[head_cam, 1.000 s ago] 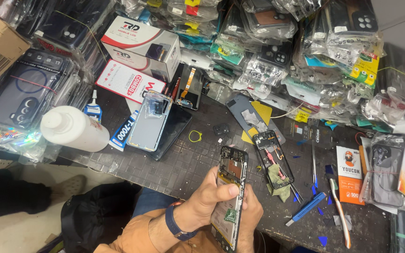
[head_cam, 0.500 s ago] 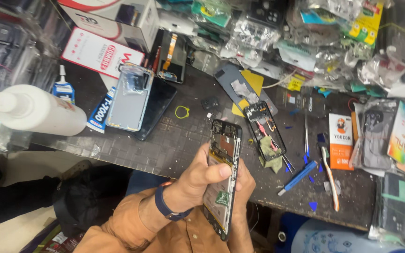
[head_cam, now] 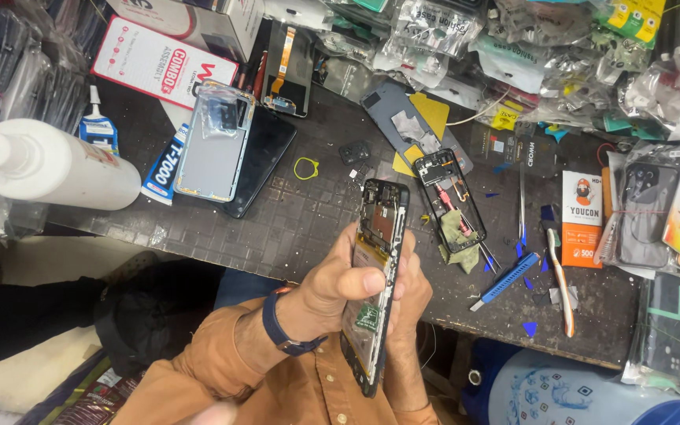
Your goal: The person disassembles a smartphone, removes the battery, and uses a utility knife to cut a ribbon cable attached to the back cover. They then reassemble the phone by placing the battery back inside and closing the back cover.
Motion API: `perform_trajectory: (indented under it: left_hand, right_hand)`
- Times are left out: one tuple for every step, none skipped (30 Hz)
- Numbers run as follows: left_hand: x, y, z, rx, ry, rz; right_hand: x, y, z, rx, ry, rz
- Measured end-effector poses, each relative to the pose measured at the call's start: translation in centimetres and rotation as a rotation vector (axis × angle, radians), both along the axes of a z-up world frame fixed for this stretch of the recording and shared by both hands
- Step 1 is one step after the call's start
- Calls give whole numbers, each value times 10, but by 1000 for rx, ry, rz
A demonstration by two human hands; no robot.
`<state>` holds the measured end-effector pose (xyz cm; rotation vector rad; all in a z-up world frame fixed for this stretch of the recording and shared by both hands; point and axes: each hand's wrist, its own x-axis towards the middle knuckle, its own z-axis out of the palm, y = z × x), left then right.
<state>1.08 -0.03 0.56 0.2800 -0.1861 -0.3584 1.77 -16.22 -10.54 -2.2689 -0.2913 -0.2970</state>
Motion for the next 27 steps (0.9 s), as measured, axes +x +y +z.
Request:
perform_trajectory:
  left_hand:
    - [-1,0,0,-18,-6,-11]
    - [-1,0,0,-35,-12,-22]
    - [-1,0,0,-53,-19,-33]
    - [-1,0,0,-58,-25,-38]
    - [-1,0,-1,-62,-32,-42]
    - [0,0,-1,-66,-38,-48]
    - [0,0,-1,-79,-40,-54]
    - [1,0,-1,-92,-42,-59]
    - [1,0,-1,-105,-43,-65]
    - [0,0,-1,-110,-41,-64]
    - [0,1,-2,-116,-38,-63]
    - [0,1,-2,-121,-34,-62]
    - [1,0,-3,-175,-41,-55]
    - [3,-2,-4,-231,-47,-49]
    - [5,-4,-5,-287,-53,-42]
    - [7,-5,-6,-326,-39,-25]
    - [8,-7,-6,-366,-24,-9]
    - [8,-7,-8,-407,-6,7]
    - [8,-7,-9,-420,-20,2]
    - [9,-5,-10,-433,-34,-2]
    - [10,-4,-11,-445,-48,-6]
    - [10,-4,-12,-457,-52,-9]
    - [11,-4,-12,-468,-56,-12]
    - [11,-5,-13,-479,-60,-17]
    - [11,-5,-13,-489,-47,-20]
    - [11,-5,-13,-500,-34,-23]
    - [10,-5,-13,-511,-21,-26]
  right_hand:
    - [0,-1,-3,-16,-6,-5]
    - [0,-2,-5,-33,-14,-10]
    - [0,-3,-7,-55,-3,-18]
    - [0,-2,-8,-70,-3,-18]
    - [0,-3,-9,-80,-3,-22]
    - [0,-2,-9,-81,-6,-24]
    - [0,-2,-8,-80,-6,-30]
    - [0,-1,-8,-78,-9,-30]
    - [-1,-1,-7,-75,-8,-32]
    - [0,0,-5,-71,-9,-35]
    - [-1,0,-6,-70,-10,-38]
    - [-1,1,-6,-66,-8,-39]
    - [-1,2,-6,-62,-8,-39]
    - [-1,1,-5,-58,-9,-40]
    - [0,2,-3,-56,-7,-43]
    - [1,3,-2,-50,-10,-49]
    - [2,4,0,-45,-7,-54]
    - [1,5,3,-39,0,-61]
    - [0,6,5,-33,19,-72]
    - [0,7,7,-24,49,-84]
    - [-1,8,9,-16,42,-87]
    - [-1,9,11,-7,38,-89]
    - [-2,10,11,2,34,-90]
    - [-2,10,11,-6,32,-90]
    - [-1,10,11,-14,31,-90]
    - [-1,9,11,-22,30,-90]
    - [-1,9,10,-26,21,-89]
